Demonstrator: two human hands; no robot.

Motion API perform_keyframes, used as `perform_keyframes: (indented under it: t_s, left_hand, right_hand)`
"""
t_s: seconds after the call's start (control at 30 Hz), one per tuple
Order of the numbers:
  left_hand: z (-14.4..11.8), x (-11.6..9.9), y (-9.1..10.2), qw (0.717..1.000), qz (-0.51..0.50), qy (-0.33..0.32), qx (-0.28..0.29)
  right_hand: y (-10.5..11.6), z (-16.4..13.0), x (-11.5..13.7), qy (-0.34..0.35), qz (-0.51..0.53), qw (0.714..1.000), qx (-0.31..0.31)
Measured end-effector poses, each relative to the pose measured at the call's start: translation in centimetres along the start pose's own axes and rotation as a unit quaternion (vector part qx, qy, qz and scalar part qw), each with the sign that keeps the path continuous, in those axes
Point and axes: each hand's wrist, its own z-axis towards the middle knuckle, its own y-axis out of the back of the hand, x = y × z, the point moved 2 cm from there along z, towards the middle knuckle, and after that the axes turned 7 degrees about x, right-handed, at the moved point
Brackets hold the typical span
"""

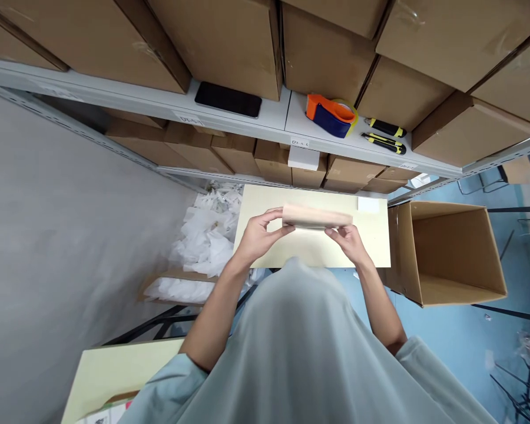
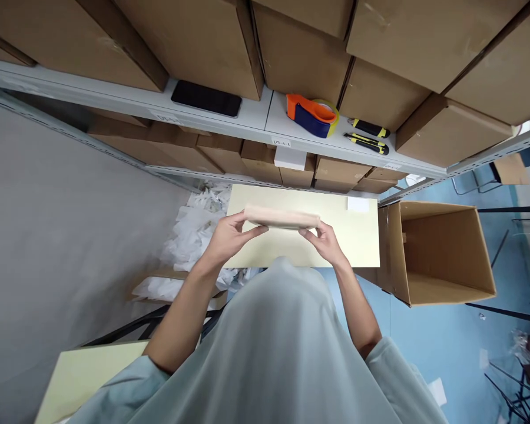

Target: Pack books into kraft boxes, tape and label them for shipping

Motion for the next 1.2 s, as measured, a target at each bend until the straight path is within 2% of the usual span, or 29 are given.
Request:
perform_keyframes:
  t_s: [0.1, 0.2, 0.27, 0.37, 0.53, 0.67, 0.77, 0.87, 1.03, 1.13, 1.2]
  left_hand:
    - [0.2, -1.0, 0.0, 0.996, 0.053, -0.064, 0.007]
    - [-0.1, -1.7, -0.2, 0.989, 0.095, -0.113, 0.010]
    - [-0.4, -1.7, -0.4, 0.987, 0.110, -0.120, 0.010]
    - [-1.0, -1.0, -0.8, 0.989, 0.112, -0.092, 0.012]
    - [-1.6, 0.4, -1.6, 0.996, 0.086, -0.004, -0.034]
    - [-1.8, 0.0, -2.2, 0.994, 0.103, 0.023, -0.013]
    - [-1.8, -0.6, -2.5, 0.996, 0.075, 0.040, -0.002]
    - [-1.6, -0.7, -3.1, 0.997, 0.062, 0.043, -0.009]
    - [-0.6, -0.2, -4.0, 0.992, 0.069, 0.074, -0.070]
    - [-0.2, -0.5, -4.0, 0.989, 0.120, 0.034, -0.079]
    - [-0.2, -0.9, -4.0, 0.983, 0.177, -0.010, -0.056]
  right_hand:
    - [1.0, -0.1, 0.9, 0.059, -0.073, 0.994, 0.054]
    - [1.7, -0.4, 1.4, 0.101, -0.125, 0.984, 0.071]
    - [2.1, -0.8, 1.4, 0.116, -0.144, 0.980, 0.079]
    - [2.4, -1.3, 1.1, 0.115, -0.158, 0.977, 0.086]
    - [2.9, -1.8, -0.5, 0.062, -0.115, 0.991, 0.020]
    - [3.7, -1.8, -1.2, 0.001, -0.096, 0.995, 0.003]
    - [4.2, -2.0, -1.2, -0.041, -0.070, 0.997, -0.002]
    - [4.1, -2.1, -1.2, -0.072, -0.007, 0.997, 0.022]
    - [3.1, -2.0, -2.1, -0.149, 0.038, 0.984, 0.084]
    - [3.0, -2.0, -3.4, -0.190, 0.069, 0.973, 0.116]
    - [3.0, -2.0, -4.4, -0.217, 0.092, 0.961, 0.144]
